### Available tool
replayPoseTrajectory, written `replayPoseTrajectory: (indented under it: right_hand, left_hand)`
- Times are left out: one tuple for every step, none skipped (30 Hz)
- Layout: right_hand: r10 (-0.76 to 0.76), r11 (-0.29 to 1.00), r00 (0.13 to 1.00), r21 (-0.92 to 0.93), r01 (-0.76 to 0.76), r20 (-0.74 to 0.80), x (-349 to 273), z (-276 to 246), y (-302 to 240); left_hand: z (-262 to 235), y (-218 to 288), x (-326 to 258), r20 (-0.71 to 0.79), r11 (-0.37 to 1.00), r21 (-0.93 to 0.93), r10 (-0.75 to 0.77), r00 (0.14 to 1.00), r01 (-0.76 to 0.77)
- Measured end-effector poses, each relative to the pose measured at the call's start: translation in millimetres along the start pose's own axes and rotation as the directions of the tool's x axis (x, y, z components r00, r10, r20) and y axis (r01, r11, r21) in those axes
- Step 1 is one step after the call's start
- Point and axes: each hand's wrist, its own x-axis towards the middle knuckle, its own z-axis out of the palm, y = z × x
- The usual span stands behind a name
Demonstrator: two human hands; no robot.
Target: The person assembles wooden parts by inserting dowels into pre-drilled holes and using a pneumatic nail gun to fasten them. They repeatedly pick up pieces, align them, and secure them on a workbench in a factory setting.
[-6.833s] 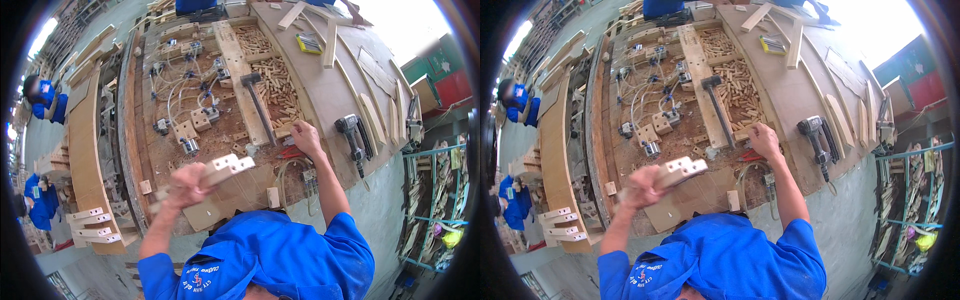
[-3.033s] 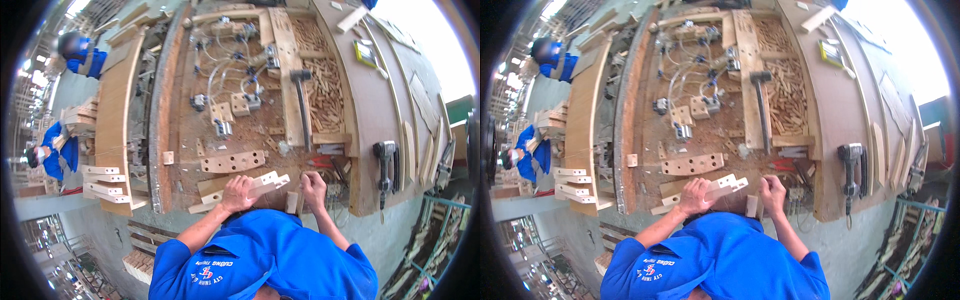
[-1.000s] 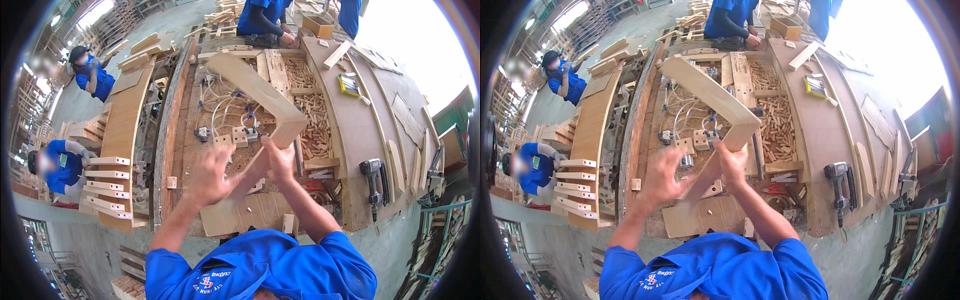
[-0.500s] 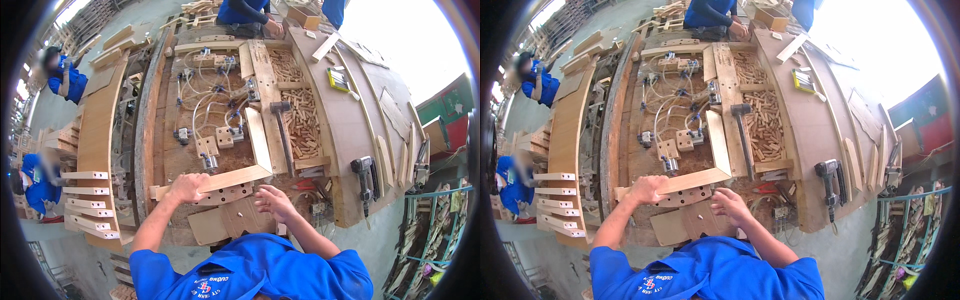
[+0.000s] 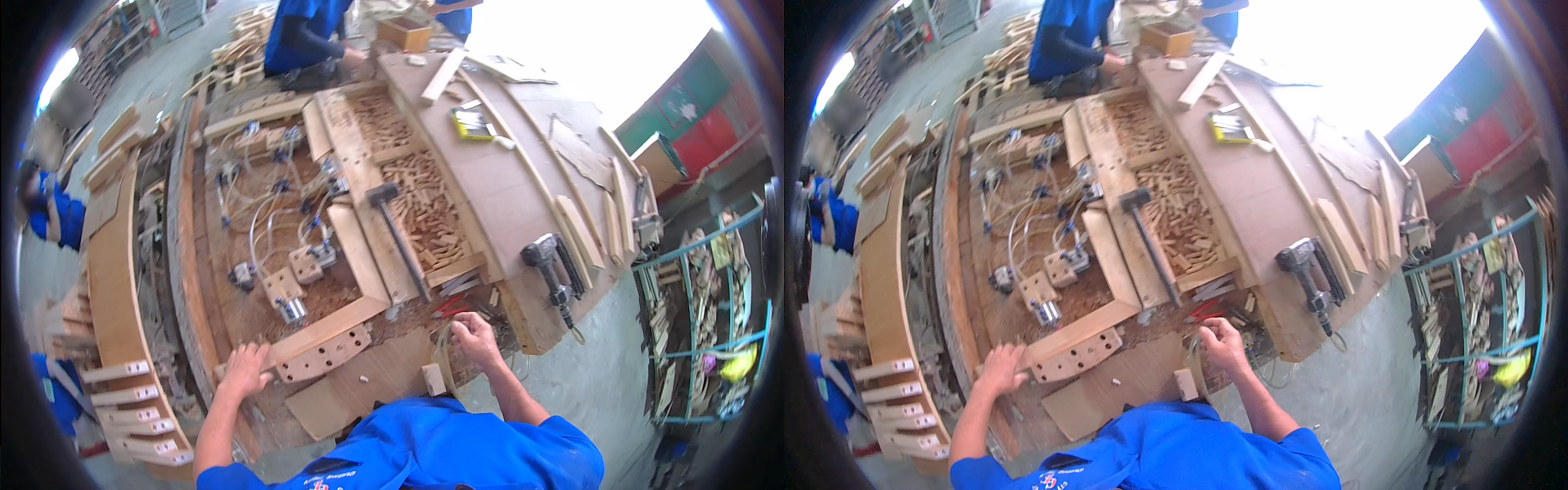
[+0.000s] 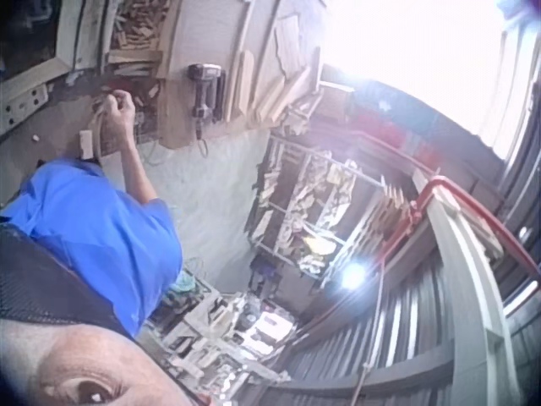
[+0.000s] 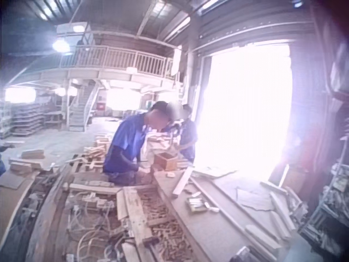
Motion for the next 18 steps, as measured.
replayPoseTrajectory:
  right_hand:
    - [0.005,1.0,1.0,-0.012,-0.005,-0.015,-1.0,-0.8,-4.9]
    - [0.009,0.998,1.0,-0.056,-0.01,-0.026,-0.8,-2.4,-5.9]
    - [-0.041,0.991,0.998,-0.127,0.035,-0.047,-0.5,-7.2,-7.8]
    - [-0.089,0.977,0.995,-0.198,0.077,-0.053,-1.2,-11.4,-8.1]
    - [-0.137,0.956,0.989,-0.27,0.118,-0.053,-0.8,-15.3,-8.8]
    - [-0.117,0.957,0.99,-0.275,0.092,-0.076,-3.9,-20.7,-9.2]
    - [-0.115,0.966,0.987,-0.244,0.085,-0.109,-5.1,-27.2,-3.9]
    - [-0.174,0.944,0.974,-0.306,0.123,-0.145,-6.2,-33.8,1.5]
    - [-0.237,0.916,0.957,-0.367,0.162,-0.17,-5.9,-43.1,5.2]
    - [-0.243,0.917,0.945,-0.369,0.151,-0.219,-6.4,-50.2,11.6]
    - [-0.247,0.919,0.933,-0.369,0.14,-0.262,-6.1,-59.6,19.9]
    - [-0.252,0.922,0.913,-0.365,0.127,-0.32,-5.1,-76.4,35.2]
    - [-0.254,0.925,0.891,-0.363,0.111,-0.375,-4.7,-88.4,50.3]
    - [-0.191,0.947,0.883,-0.318,0.051,-0.429,-2.8,-88.3,55.1]
    - [-0.129,0.961,0.861,-0.276,-0.014,-0.492,-2.7,-90.8,56.9]
    - [-0.136,0.964,0.854,-0.266,-0.003,-0.503,-2.5,-101.9,61.8]
    - [-0.143,0.967,0.838,-0.255,0.005,-0.527,-4.4,-116.2,67.3]
    - [-0.14,0.973,0.817,-0.23,0.009,-0.56,-7.7,-122.3,73.3]
  left_hand:
    - [-2.0,2.0,-0.7,0.047,0.999,0.032,-0.033,0.998,0.032]
    - [-0.8,1.2,1.5,0.038,1.0,0.018,-0.001,0.999,0.0]
    - [0.4,0.3,7.7,0.029,1.0,0.003,0.03,0.999,-0.03]
    - [0.6,0.2,7.6,0.023,0.999,-0.013,0.05,0.998,-0.049]
    - [0.3,-0.8,6.0,0.003,0.997,-0.014,0.078,0.997,-0.078]
    - [0.1,-1.9,4.9,-0.018,0.994,-0.016,0.104,0.994,-0.104]
    - [-1.8,-2.0,4.8,-0.038,0.991,-0.021,0.131,0.991,-0.131]
    - [1.2,-2.2,1.9,-0.044,0.991,-0.013,0.136,0.99,-0.136]
    - [5.2,-1.5,6.0,-0.051,0.991,-0.006,0.135,0.989,-0.136]
    - [11.0,-3.3,3.4,-0.095,0.988,0.017,0.154,0.983,-0.153]
    - [13.7,-5.4,3.1,-0.134,0.985,0.044,0.17,0.976,-0.165]
    - [15.0,-1.9,7.9,-0.185,0.985,0.007,0.171,0.968,-0.173]
    - [11.2,0.9,14.6,-0.116,0.99,0.008,0.143,0.983,-0.143]
    - [7.8,2.2,14.3,-0.112,0.99,0.071,0.127,0.986,-0.119]
    - [3.0,2.6,16.6,-0.11,0.984,0.134,0.128,0.986,-0.113]
    - [-10.2,4.2,28.7,0.026,0.987,0.154,0.036,0.999,-0.039]
    - [-28.6,1.0,40.7,0.158,0.983,0.182,-0.043,0.987,0.014]
    - [-45.9,-6.9,49.7,0.028,0.988,0.075,-0.14,0.99,0.138]
